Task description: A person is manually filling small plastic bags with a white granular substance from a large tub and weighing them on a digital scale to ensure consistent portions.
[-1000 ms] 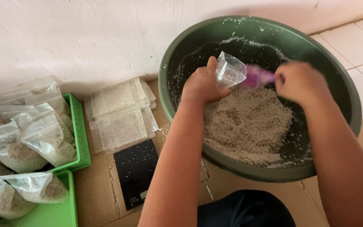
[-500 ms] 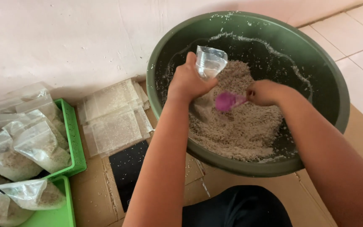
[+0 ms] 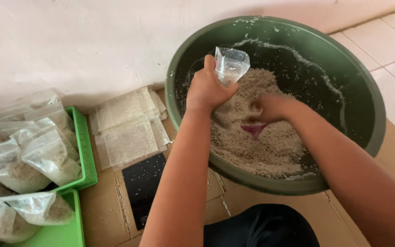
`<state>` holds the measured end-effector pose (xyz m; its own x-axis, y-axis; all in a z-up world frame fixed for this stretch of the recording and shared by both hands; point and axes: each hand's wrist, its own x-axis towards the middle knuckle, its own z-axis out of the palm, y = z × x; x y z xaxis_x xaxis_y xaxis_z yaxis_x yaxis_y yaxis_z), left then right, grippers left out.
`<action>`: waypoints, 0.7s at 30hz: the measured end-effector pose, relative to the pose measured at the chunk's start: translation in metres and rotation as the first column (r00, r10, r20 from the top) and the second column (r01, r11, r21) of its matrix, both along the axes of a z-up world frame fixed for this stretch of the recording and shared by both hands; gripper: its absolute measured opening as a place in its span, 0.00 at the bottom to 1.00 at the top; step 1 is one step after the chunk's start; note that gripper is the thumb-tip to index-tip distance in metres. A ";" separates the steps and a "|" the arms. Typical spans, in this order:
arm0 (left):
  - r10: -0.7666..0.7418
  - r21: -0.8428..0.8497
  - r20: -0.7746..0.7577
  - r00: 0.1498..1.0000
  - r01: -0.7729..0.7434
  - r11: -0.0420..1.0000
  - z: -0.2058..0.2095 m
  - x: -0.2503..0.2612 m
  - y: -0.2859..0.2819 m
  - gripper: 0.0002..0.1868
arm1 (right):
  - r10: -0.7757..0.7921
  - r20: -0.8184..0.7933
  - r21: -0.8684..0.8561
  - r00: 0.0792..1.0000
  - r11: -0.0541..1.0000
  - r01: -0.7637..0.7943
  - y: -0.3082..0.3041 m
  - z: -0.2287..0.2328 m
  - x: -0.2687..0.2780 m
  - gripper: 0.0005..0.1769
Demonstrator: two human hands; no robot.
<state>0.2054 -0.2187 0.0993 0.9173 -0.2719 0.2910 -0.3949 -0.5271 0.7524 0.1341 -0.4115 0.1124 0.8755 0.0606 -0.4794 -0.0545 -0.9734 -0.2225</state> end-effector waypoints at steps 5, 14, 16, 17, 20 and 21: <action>0.072 -0.157 0.045 0.996 -0.064 0.985 0.009 -0.001 0.000 0.37 | -0.093 0.222 0.439 0.971 0.898 -0.014 0.025 0.015 -0.003 0.59; 0.017 -0.352 -0.010 1.000 -0.020 0.936 0.024 -0.023 -0.002 0.42 | -0.235 0.418 0.592 0.877 0.803 -0.067 0.020 -0.011 0.002 0.18; 0.028 -0.345 -0.041 0.999 -0.040 0.938 0.022 -0.024 -0.004 0.47 | -0.317 0.389 0.684 0.865 0.728 -0.041 0.019 -0.012 0.001 0.18; -0.008 -0.337 -0.024 1.000 0.000 0.941 0.021 -0.024 -0.003 0.50 | -0.334 0.405 0.689 0.851 0.724 -0.043 0.021 -0.008 0.001 0.14; -0.076 -0.274 -0.048 0.996 0.060 0.960 0.013 -0.024 -0.005 0.58 | -0.326 0.470 0.671 0.820 0.736 -0.091 0.012 -0.018 0.008 0.12; -0.102 -0.222 -0.094 0.990 0.079 0.972 0.009 -0.025 -0.006 0.63 | -0.296 0.516 0.643 0.804 0.754 -0.135 0.008 -0.025 0.013 0.14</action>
